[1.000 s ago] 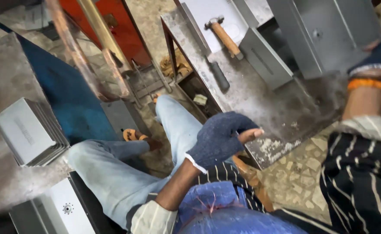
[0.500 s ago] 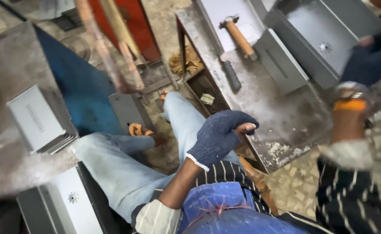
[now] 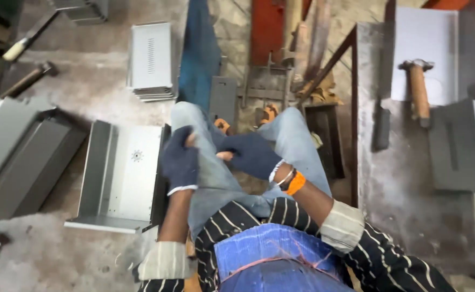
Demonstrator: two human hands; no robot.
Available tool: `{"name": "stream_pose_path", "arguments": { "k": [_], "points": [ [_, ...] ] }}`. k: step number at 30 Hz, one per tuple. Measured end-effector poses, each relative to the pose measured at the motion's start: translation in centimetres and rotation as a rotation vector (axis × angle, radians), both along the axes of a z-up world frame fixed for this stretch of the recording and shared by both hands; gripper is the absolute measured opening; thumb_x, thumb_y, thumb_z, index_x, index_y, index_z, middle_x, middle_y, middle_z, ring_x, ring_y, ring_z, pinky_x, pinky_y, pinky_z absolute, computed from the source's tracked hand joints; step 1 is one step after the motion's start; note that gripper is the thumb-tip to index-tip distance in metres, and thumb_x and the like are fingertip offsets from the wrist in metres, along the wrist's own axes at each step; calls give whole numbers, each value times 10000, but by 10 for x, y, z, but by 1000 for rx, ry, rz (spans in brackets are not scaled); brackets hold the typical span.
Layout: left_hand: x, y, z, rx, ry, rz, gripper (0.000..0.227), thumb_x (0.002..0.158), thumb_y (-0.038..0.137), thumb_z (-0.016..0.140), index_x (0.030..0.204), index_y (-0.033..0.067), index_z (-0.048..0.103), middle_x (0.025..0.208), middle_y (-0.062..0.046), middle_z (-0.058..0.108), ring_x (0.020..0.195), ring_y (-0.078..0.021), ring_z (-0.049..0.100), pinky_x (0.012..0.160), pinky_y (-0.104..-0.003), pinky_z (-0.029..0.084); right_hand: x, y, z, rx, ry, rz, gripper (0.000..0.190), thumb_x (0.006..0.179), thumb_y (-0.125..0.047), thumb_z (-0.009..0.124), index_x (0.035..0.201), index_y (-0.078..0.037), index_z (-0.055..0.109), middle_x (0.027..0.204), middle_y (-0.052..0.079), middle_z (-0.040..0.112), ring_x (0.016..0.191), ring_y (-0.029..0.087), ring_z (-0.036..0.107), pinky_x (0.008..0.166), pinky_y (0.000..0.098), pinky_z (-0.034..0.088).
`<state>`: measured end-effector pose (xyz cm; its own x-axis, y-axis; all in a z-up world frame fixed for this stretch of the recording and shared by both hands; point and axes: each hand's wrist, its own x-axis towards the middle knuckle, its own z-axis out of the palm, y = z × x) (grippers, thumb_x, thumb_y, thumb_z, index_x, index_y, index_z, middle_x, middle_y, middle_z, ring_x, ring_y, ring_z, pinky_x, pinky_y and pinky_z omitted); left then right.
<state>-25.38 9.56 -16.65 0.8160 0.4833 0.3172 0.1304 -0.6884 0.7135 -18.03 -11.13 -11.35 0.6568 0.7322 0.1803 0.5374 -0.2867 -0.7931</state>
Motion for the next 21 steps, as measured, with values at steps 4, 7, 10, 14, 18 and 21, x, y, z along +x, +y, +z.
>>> {"name": "stream_pose_path", "arguments": {
  "k": [4, 7, 10, 14, 18, 21],
  "points": [
    [-67, 62, -41, 405, 260, 300, 450, 741, 196, 770, 1140, -4, 707, 1004, -230, 722, 932, -423, 677, 795, -496, 515, 4, 33, 8, -23, 109, 119, 207, 926, -316, 677, 998, -130, 734, 844, 84, 749, 775, 250, 741, 725, 384, 562],
    [-107, 102, -120, 122, 759, 265, 332, 926, 359, 703, 1110, 84, 724, 994, -226, 726, 955, -425, 684, 830, -534, 528, 6, 51, 8, -106, 114, 134, 209, 909, -315, 688, 984, -125, 731, 822, 70, 749, 781, 246, 734, 716, 397, 549],
    [-106, 106, -95, 230, 867, 256, 299, 935, 355, 688, 1050, 88, 758, 1016, -214, 748, 1007, -413, 700, 878, -521, 545, 6, 67, 11, -173, 199, 198, 205, 922, -317, 669, 1012, -138, 713, 818, 69, 744, 774, 210, 758, 765, 373, 567],
    [-92, 126, -1, 254, 637, 218, 471, 789, 376, 790, 1133, 59, 735, 1043, -261, 720, 980, -452, 677, 856, -523, 536, -1, 95, 23, -103, -159, 291, 547, 811, -242, 726, 1313, -82, 576, 1187, 168, 670, 1121, 352, 624, 973, 466, 471],
    [-80, 106, 126, 346, 796, -5, 521, 718, 396, 840, 1161, 134, 758, 1059, -212, 731, 994, -411, 686, 873, -503, 534, -10, 128, 55, -45, -882, 201, 873, 714, -74, 695, 1529, -127, 387, 1522, 158, 521, 1440, 352, 489, 1218, 519, 338],
    [-71, 92, 181, 401, 629, -34, 526, 658, 382, 865, 1128, 162, 784, 1058, -164, 748, 949, -376, 704, 813, -484, 550, -10, 129, 53, -68, -1072, 131, 855, 728, -137, 791, 1509, -85, 448, 1391, 147, 566, 1385, 340, 527, 1237, 538, 344]
  ]
}}
